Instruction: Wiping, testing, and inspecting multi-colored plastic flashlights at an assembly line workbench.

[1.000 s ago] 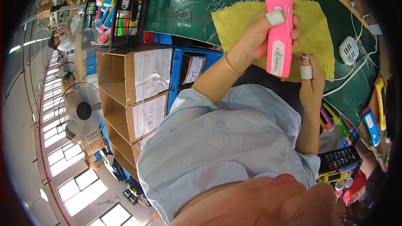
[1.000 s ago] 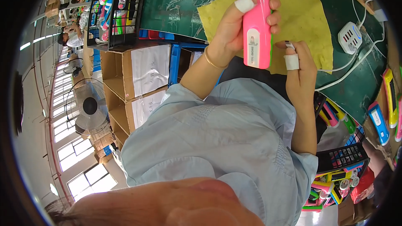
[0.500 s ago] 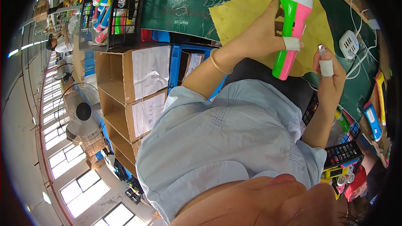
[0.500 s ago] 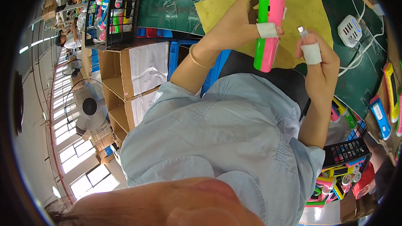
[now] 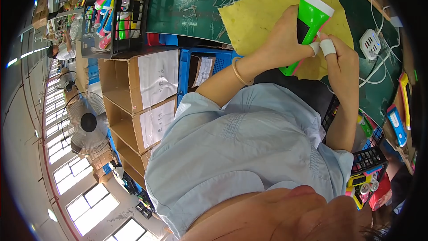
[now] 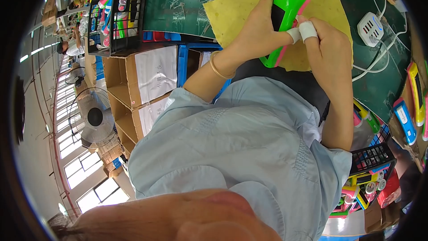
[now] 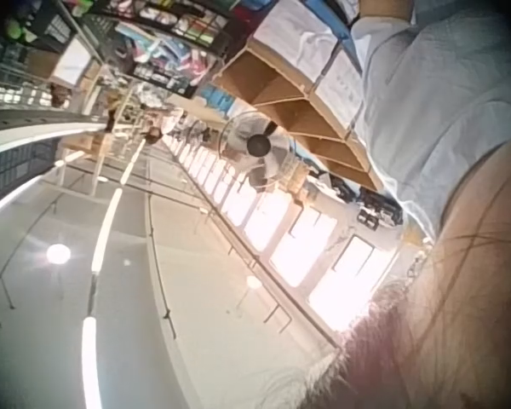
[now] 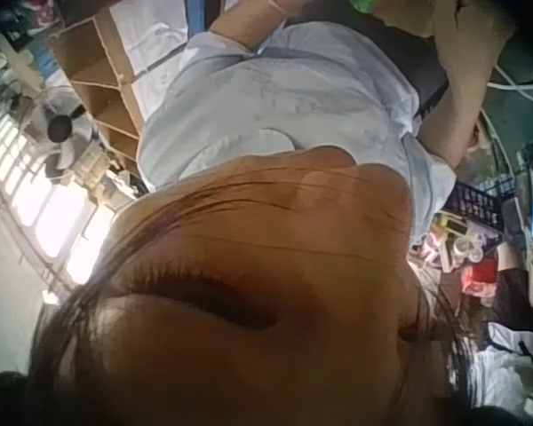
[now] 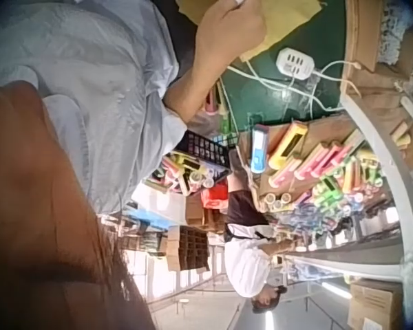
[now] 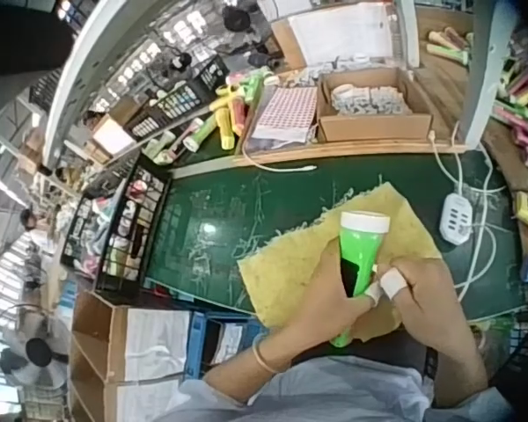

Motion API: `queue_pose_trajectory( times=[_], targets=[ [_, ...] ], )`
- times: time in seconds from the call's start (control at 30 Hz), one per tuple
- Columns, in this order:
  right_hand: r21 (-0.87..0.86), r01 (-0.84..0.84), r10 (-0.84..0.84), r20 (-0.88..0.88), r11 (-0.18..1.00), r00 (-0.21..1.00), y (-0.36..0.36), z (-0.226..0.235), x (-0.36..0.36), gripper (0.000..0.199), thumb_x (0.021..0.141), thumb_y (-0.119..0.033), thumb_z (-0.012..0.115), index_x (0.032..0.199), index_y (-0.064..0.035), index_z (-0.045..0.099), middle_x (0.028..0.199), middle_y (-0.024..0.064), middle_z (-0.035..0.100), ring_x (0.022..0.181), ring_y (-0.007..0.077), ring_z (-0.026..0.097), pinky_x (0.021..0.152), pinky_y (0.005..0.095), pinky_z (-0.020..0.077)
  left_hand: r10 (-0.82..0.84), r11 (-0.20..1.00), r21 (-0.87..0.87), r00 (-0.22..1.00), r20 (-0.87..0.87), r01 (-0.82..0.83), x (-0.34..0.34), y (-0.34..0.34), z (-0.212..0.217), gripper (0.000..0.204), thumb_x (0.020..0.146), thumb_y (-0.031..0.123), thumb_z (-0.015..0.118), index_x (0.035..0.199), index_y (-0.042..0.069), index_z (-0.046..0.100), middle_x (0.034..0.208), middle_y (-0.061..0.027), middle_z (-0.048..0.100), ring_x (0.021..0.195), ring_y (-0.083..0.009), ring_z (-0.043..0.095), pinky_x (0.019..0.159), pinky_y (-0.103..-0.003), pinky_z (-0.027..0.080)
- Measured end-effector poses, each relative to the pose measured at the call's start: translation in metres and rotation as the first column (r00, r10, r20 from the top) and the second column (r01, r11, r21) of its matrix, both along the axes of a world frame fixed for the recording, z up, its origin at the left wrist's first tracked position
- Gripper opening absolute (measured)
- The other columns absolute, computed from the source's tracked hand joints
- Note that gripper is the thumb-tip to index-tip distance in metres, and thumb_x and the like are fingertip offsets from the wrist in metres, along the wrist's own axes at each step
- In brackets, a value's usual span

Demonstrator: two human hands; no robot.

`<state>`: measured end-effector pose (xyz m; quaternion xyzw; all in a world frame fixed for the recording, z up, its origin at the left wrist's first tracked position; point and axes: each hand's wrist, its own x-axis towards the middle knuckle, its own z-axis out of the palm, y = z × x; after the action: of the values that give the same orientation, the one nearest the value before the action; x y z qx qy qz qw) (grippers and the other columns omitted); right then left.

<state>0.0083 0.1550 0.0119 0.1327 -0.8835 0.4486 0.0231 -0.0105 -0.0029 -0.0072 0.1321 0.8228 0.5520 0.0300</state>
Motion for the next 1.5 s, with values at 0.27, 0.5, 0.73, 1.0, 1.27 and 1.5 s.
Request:
queue_pose_trajectory(
  times=[0.27,0.5,0.73,1.0,1.27,1.5],
  targets=[
    [0.002,0.056,-0.055,-0.113,0.998,0.992,-0.004,-0.020,-0.003,0.019,0.085,-0.012,0.045,0.088,0.0017,0.058,0.065,0.0157,0.056,0.055,0.0294,0.052,0.052,0.0348,0.0395,0.029,1.000,0.001,0.994,-0.106,-0.029,-0.003,0.009,-0.012,0.057,0.065,0.015,0.069,0.107,-0.006,0.037,0.096,-0.0207,0.048,0.086,-0.0325,0.054,0.072,-0.037,0.045],
    [-0.200,0.221,-0.230,-0.020,0.955,0.973,0.020,0.003,0.014,0.041,0.084,0.002,0.033,0.120,-0.0053,0.051,0.085,0.0033,0.057,0.063,0.0067,0.045,0.057,0.0171,0.0355,-0.182,0.722,0.663,0.870,0.457,-0.197,-0.020,-0.008,0.010,0.043,0.083,0.037,0.056,0.100,-0.002,0.050,0.080,-0.0066,0.054,0.069,-0.0136,0.054,0.059,-0.027,0.047],
    [-0.496,-0.038,0.202,0.280,0.868,0.939,-0.012,-0.029,0.004,0.034,0.088,-0.023,0.053,0.111,0.0011,0.055,0.092,0.0037,0.059,0.085,0.0090,0.052,0.080,0.0226,0.0391,0.091,0.709,0.696,0.993,0.069,-0.113,-0.026,0.013,0.022,0.035,0.083,0.027,0.058,0.101,-0.001,0.049,0.092,-0.0082,0.055,0.083,-0.0113,0.053,0.069,-0.023,0.044],
    [-0.686,0.001,0.252,0.269,0.728,0.930,-0.022,-0.038,0.001,0.038,0.083,-0.026,0.061,0.109,0.0026,0.056,0.092,0.0025,0.059,0.085,0.0090,0.051,0.081,0.0237,0.0392,0.019,0.728,0.669,0.980,0.200,-0.151,-0.022,0.012,0.017,0.052,0.093,0.043,0.028,0.073,0.003,0.055,0.060,-0.0025,0.054,0.050,-0.0093,0.049,0.044,-0.023,0.038],
    [-0.682,0.023,0.316,0.368,0.731,0.874,-0.014,-0.034,-0.011,0.042,0.082,-0.029,0.062,0.108,0.0029,0.057,0.096,0.0039,0.059,0.090,0.0110,0.051,0.084,0.0246,0.0372,0.208,0.730,0.584,0.929,0.307,-0.356,-0.041,0.020,0.020,0.054,0.091,0.044,0.029,0.079,0.000,0.059,0.067,-0.0058,0.058,0.060,-0.0142,0.053,0.054,-0.027,0.043],
    [-0.681,0.027,0.299,0.357,0.732,0.885,-0.021,-0.036,-0.014,0.046,0.082,-0.036,0.060,0.106,0.0033,0.057,0.098,0.0043,0.058,0.092,0.0106,0.049,0.085,0.0245,0.0352,0.244,0.729,0.588,0.935,0.256,-0.351,-0.045,0.014,0.012,0.052,0.090,0.038,0.027,0.083,-0.002,0.061,0.071,-0.0089,0.061,0.063,-0.0173,0.058,0.056,-0.028,0.046]
  ],
)
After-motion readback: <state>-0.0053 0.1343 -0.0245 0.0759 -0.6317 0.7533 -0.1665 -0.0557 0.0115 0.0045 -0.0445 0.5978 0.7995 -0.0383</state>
